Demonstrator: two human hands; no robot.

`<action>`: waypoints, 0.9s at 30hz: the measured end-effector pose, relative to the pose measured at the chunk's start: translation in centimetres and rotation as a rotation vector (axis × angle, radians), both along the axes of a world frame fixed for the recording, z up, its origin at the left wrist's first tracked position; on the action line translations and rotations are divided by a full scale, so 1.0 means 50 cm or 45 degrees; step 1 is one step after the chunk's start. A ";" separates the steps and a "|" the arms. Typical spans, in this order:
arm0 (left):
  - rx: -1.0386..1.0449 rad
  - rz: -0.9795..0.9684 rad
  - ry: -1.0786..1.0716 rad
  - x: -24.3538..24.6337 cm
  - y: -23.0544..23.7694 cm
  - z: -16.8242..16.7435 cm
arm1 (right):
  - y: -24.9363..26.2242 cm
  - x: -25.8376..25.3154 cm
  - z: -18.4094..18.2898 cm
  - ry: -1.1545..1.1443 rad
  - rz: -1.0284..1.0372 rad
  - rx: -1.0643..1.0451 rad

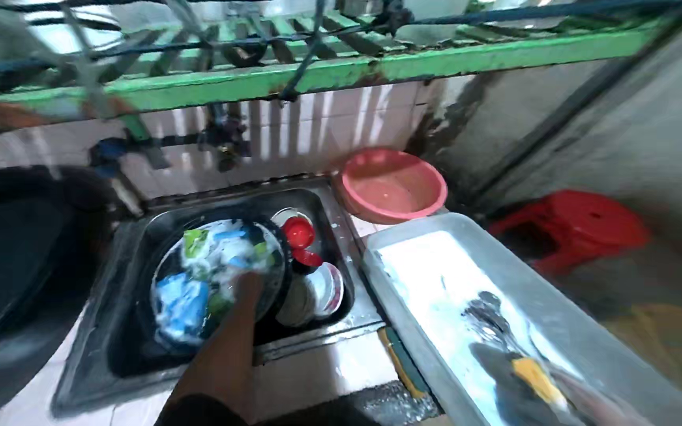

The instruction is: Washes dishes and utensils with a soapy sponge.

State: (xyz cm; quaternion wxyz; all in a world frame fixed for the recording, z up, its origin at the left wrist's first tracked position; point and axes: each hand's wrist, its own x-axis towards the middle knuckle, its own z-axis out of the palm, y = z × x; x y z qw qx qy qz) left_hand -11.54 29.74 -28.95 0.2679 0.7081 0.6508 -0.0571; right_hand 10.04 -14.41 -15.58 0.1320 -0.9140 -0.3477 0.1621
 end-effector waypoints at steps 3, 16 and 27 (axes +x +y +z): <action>0.069 -0.042 0.028 -0.027 0.032 -0.060 | 0.014 -0.009 0.020 0.061 -0.070 -0.139; 0.061 -0.135 -0.399 -0.116 0.075 -0.120 | 0.040 -0.006 0.017 0.119 -0.261 -0.411; 0.153 -0.298 -1.251 -0.120 0.049 -0.012 | 0.036 -0.006 0.015 0.122 -0.203 -0.389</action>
